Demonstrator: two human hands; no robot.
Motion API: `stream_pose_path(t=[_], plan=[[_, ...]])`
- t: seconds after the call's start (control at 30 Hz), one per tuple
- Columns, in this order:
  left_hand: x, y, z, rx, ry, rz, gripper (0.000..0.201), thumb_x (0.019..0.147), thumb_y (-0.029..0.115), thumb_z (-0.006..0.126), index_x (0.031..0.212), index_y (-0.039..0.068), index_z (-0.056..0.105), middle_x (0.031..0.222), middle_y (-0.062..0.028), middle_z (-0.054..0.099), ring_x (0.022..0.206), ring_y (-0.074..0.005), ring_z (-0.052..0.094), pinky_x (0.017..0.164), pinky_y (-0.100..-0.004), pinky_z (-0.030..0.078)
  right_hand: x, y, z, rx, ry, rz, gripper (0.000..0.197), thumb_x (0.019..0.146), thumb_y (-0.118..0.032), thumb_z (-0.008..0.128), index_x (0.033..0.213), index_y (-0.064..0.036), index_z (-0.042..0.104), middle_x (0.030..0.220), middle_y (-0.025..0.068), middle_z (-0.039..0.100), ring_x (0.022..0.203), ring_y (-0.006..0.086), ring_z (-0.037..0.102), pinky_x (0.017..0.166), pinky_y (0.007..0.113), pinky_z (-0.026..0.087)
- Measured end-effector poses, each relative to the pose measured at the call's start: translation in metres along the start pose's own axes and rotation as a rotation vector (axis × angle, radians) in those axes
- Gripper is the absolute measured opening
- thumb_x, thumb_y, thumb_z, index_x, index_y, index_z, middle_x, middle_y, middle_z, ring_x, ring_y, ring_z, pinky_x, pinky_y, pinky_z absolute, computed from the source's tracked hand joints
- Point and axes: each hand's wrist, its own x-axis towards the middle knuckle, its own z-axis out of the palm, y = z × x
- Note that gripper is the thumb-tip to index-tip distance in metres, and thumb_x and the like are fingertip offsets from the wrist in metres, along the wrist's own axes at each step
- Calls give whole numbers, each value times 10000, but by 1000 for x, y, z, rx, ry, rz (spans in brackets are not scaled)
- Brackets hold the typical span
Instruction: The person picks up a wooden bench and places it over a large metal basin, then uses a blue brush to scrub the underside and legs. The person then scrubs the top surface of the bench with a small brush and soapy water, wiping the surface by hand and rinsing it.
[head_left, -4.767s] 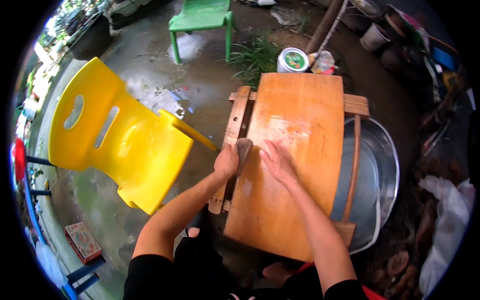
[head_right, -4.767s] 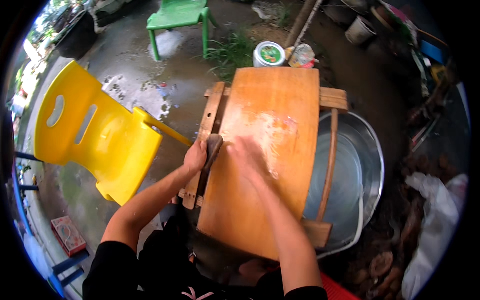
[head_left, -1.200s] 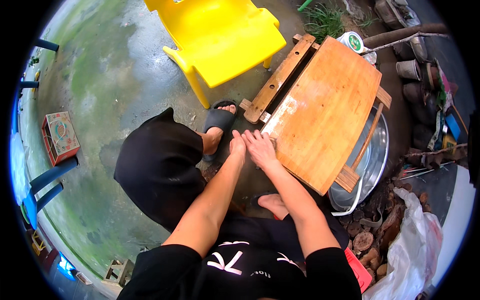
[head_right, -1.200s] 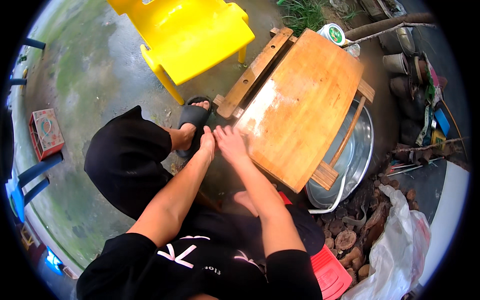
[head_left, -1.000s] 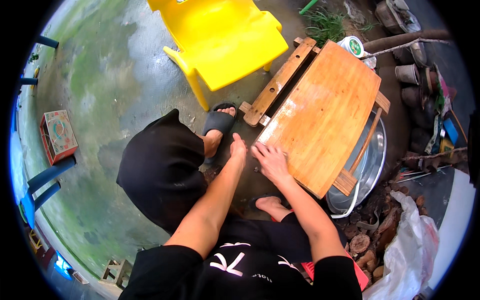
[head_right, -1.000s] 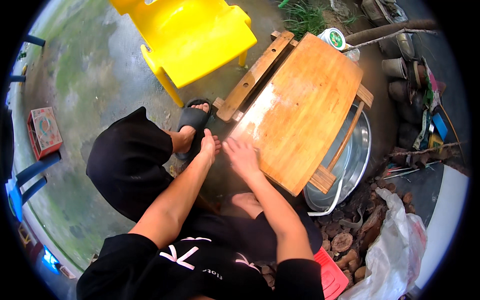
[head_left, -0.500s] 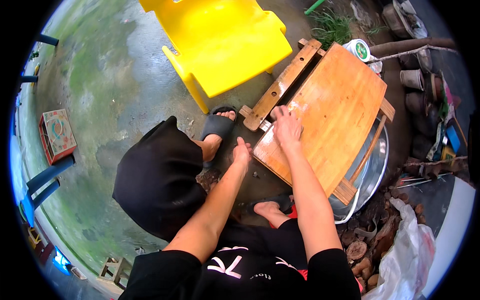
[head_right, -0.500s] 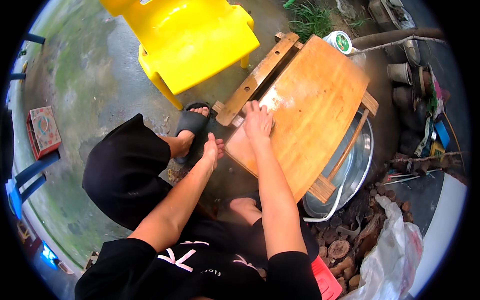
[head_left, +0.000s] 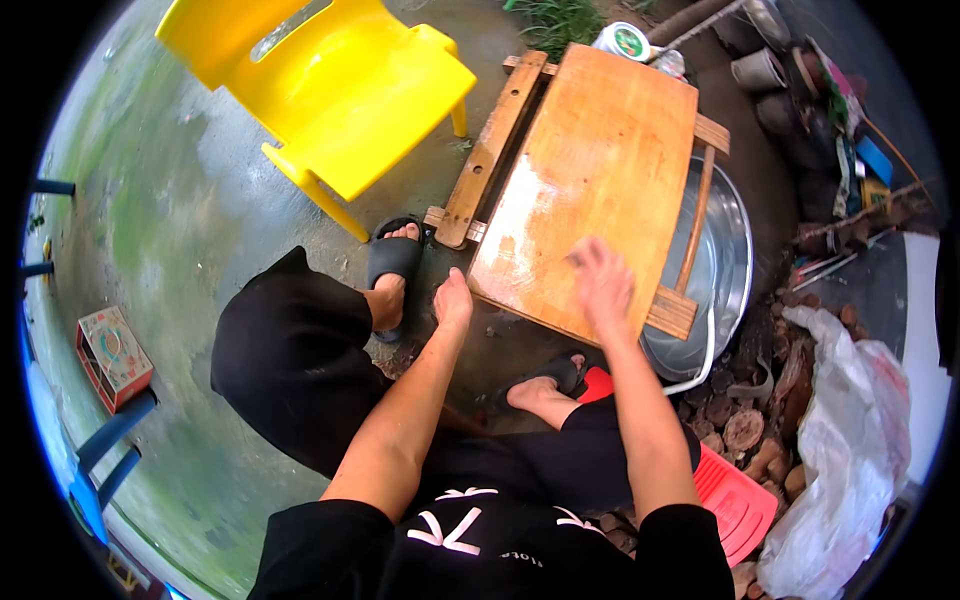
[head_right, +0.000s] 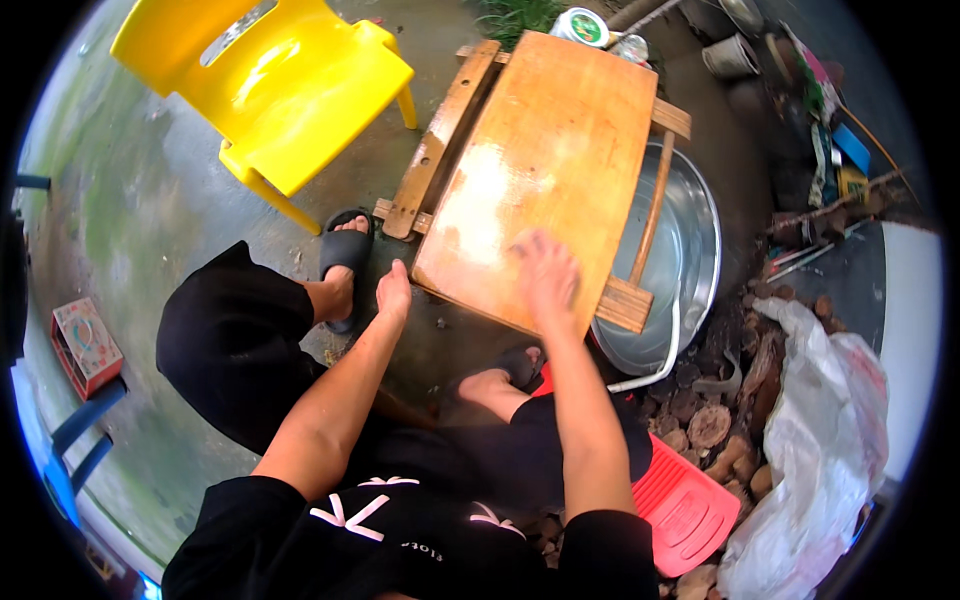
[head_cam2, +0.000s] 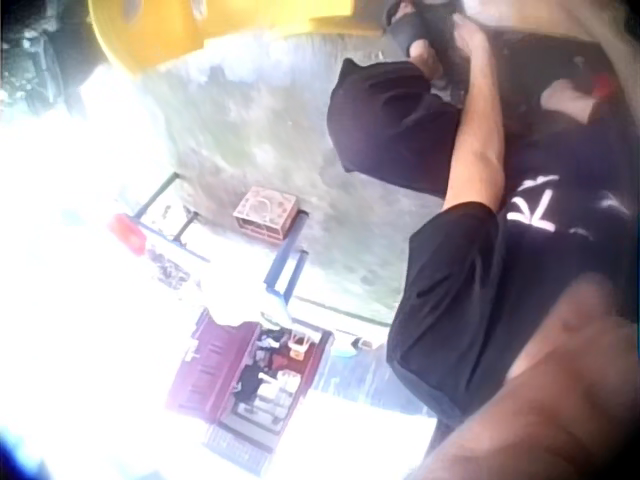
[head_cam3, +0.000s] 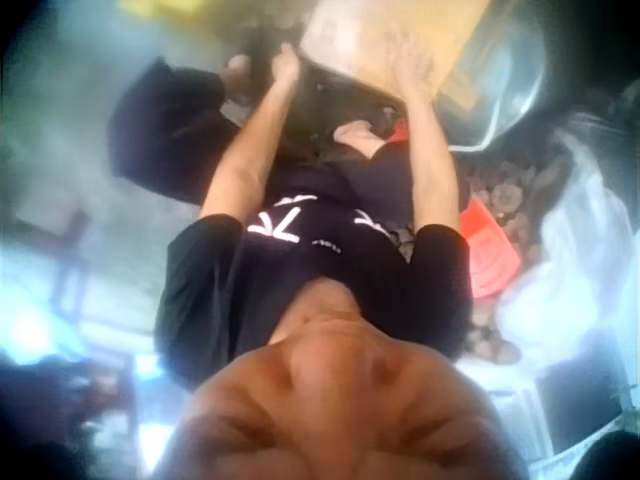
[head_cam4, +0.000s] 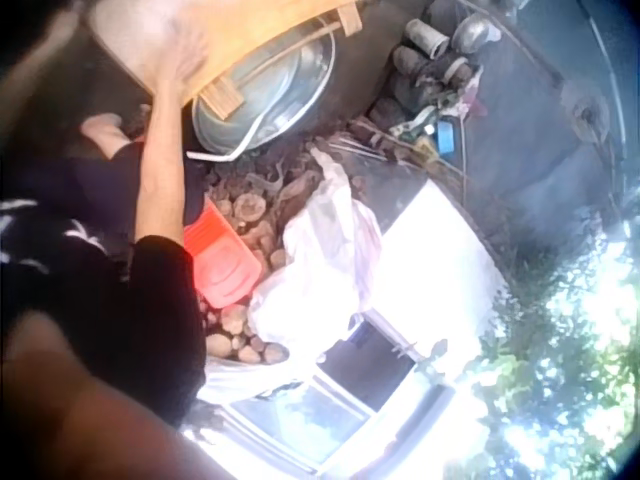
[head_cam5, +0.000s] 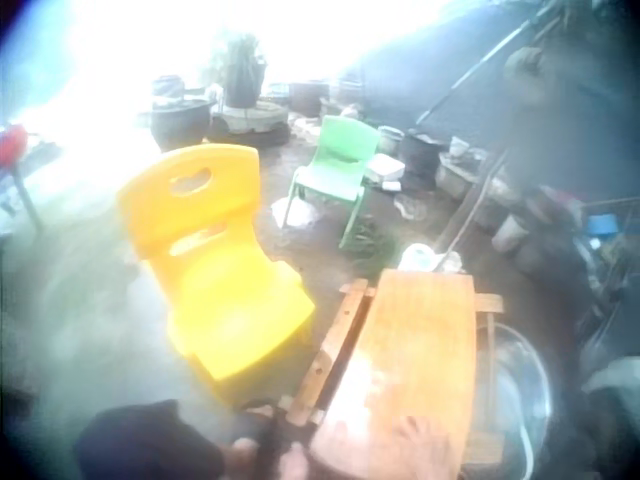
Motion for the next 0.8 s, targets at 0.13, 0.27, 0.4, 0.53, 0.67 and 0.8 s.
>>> stream_pose_path(t=[0.13, 0.27, 0.4, 0.53, 0.67, 0.8], plan=[[-13, 7, 2, 208, -32, 338, 514, 953, 408, 332, 1115, 12, 618, 1175, -268, 572, 1127, -436, 515, 957, -476, 408, 22, -8, -7, 88, 135, 200, 301, 826, -146, 547, 1121, -146, 603, 1117, 52, 582, 997, 237, 554, 862, 412, 455], [-54, 25, 8, 88, -132, 452, 502, 969, 378, 337, 1180, -27, 544, 1189, -269, 564, 1138, -433, 507, 963, -452, 404, -34, -110, 27, 258, 93, -44, 434, 774, -79, 549, 1205, -110, 580, 1223, 36, 541, 1071, 256, 514, 927, 420, 405], [-54, 8, 24, 297, -72, 766, 403, 972, 280, 383, 1162, -42, 533, 1225, -284, 527, 1181, -424, 468, 999, -444, 380, -89, -70, 2, 209, 172, -41, 562, 691, -77, 634, 1239, -166, 553, 1289, 36, 485, 1123, 266, 481, 903, 430, 395], [-81, 8, 48, 476, -224, 992, 424, 959, 253, 432, 1258, -41, 499, 1322, -258, 483, 1253, -399, 430, 1061, -435, 344, -103, 27, -26, 159, 148, 331, 510, 826, -132, 607, 1320, -184, 492, 1327, 63, 476, 1112, 303, 490, 889, 453, 404], [-95, 5, 60, 599, -279, 1172, 462, 928, 205, 484, 1317, -41, 446, 1380, -240, 439, 1307, -391, 379, 1084, -444, 311, -99, 23, -30, 268, 374, 601, 473, 837, -113, 571, 1301, -159, 493, 1336, 86, 471, 1126, 307, 498, 891, 461, 400], [-86, -4, 61, 793, -251, 1239, 545, 861, 128, 524, 1367, -21, 388, 1441, -212, 373, 1362, -352, 314, 1098, -431, 287, -147, -16, -6, 330, 442, 664, 610, 779, -109, 672, 1349, -176, 464, 1321, 67, 464, 1150, 298, 483, 932, 461, 384]])
